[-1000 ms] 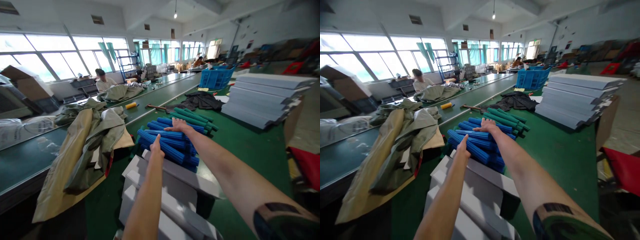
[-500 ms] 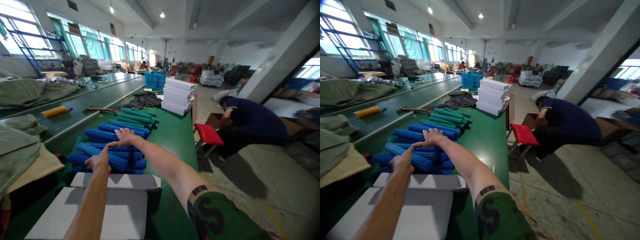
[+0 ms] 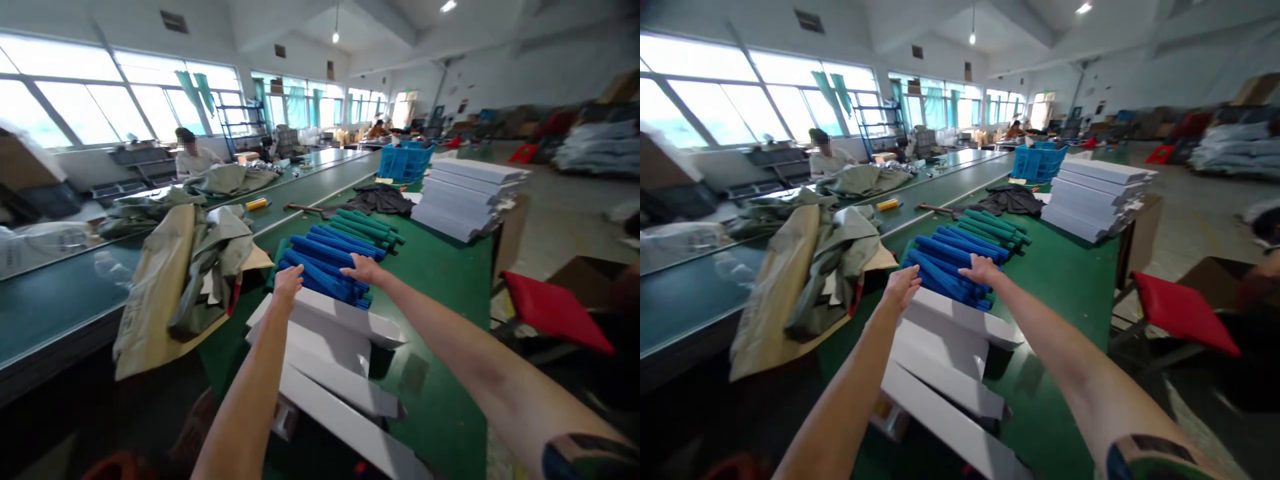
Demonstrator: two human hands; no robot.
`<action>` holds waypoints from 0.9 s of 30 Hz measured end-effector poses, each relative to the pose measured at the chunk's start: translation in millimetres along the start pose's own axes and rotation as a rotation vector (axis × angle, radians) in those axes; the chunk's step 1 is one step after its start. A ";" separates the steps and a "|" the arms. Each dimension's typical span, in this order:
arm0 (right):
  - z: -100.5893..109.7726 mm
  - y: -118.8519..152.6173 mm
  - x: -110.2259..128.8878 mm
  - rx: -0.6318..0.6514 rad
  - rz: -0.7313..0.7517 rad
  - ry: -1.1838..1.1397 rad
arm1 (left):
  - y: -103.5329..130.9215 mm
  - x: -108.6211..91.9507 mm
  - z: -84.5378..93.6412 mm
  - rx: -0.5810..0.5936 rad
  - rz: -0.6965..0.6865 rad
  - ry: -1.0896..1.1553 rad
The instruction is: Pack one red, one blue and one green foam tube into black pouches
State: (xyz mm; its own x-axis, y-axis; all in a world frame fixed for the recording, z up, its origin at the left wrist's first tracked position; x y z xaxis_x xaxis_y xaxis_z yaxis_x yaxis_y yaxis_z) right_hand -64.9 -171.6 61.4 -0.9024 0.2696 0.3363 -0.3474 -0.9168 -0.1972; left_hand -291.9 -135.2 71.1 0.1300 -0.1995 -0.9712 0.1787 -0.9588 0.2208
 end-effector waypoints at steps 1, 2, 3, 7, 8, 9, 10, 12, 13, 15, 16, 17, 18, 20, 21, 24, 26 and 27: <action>0.9 5.4 4.9 -0.024 -0.010 0.016 | 7.6 -4.1 23.6 0.017 0.002 0.029; 1.6 11.0 11.1 -0.050 -0.019 0.030 | 15.8 -6.1 50.6 0.031 0.000 0.055; 2.0 16.8 18.9 -0.074 -0.025 0.040 | 24.0 -5.7 81.4 0.040 -0.009 0.081; -3.1 42.1 70.1 -0.138 -0.001 0.039 | 54.8 26.2 239.3 -0.106 -0.048 0.179; -6.8 48.9 88.6 -0.142 0.018 0.028 | 64.2 41.7 285.4 -0.204 -0.027 0.188; -11.8 55.6 109.5 -0.141 0.045 0.015 | 75.8 59.4 332.7 -0.325 0.017 0.191; -18.5 62.3 133.0 -0.134 0.075 0.000 | 90.1 78.8 380.4 -0.459 0.078 0.191; -37.0 77.3 188.0 -0.113 0.165 -0.047 | 128.4 119.8 472.7 -0.736 0.223 0.201; -48.8 86.9 218.9 -0.113 0.216 -0.077 | 151.9 140.4 514.8 -0.867 0.294 0.213; -76.6 114.1 285.3 -0.132 0.363 -0.189 | 204.0 179.6 586.2 -1.086 0.418 0.250; -92.6 132.5 319.1 -0.127 0.446 -0.247 | 230.3 198.0 614.4 -1.175 0.476 0.276; -110.0 153.9 352.4 -0.108 0.532 -0.298 | 255.0 215.7 637.5 -1.252 0.534 0.303; -129.0 177.9 384.5 -0.074 0.615 -0.336 | 277.1 232.6 655.9 -1.315 0.586 0.331; -172.8 230.9 442.9 0.023 0.754 -0.362 | 310.8 264.3 680.8 -1.400 0.670 0.384; -197.7 258.5 468.5 0.084 0.811 -0.365 | 321.8 279.1 688.4 -1.421 0.704 0.408; -282.2 338.1 527.2 0.361 0.926 -0.309 | 331.6 317.7 698.5 -1.414 0.774 0.456; -340.7 382.9 550.5 0.492 0.944 -0.237 | 322.0 337.0 701.9 -1.381 0.783 0.446; -368.8 401.6 558.2 0.537 0.938 -0.193 | 313.4 344.2 705.3 -1.364 0.772 0.422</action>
State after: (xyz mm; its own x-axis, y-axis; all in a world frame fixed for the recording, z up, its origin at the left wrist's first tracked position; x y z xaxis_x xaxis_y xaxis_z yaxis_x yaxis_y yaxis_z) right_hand -802.2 -280.7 -169.7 -0.6786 -0.6094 0.4100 0.6544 -0.7551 -0.0393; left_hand -879.0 -647.0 -256.8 0.7968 -0.2351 -0.5566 0.6035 0.2662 0.7516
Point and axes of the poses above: each hand's wrist, its own y-axis away from the middle knuckle, its own z-axis out of the back of the hand, x = y × z, the point moved 1 cm from there along -y, towards the middle knuckle, and after that the axes turned 15 degrees about -x, right-handed, at the moved point
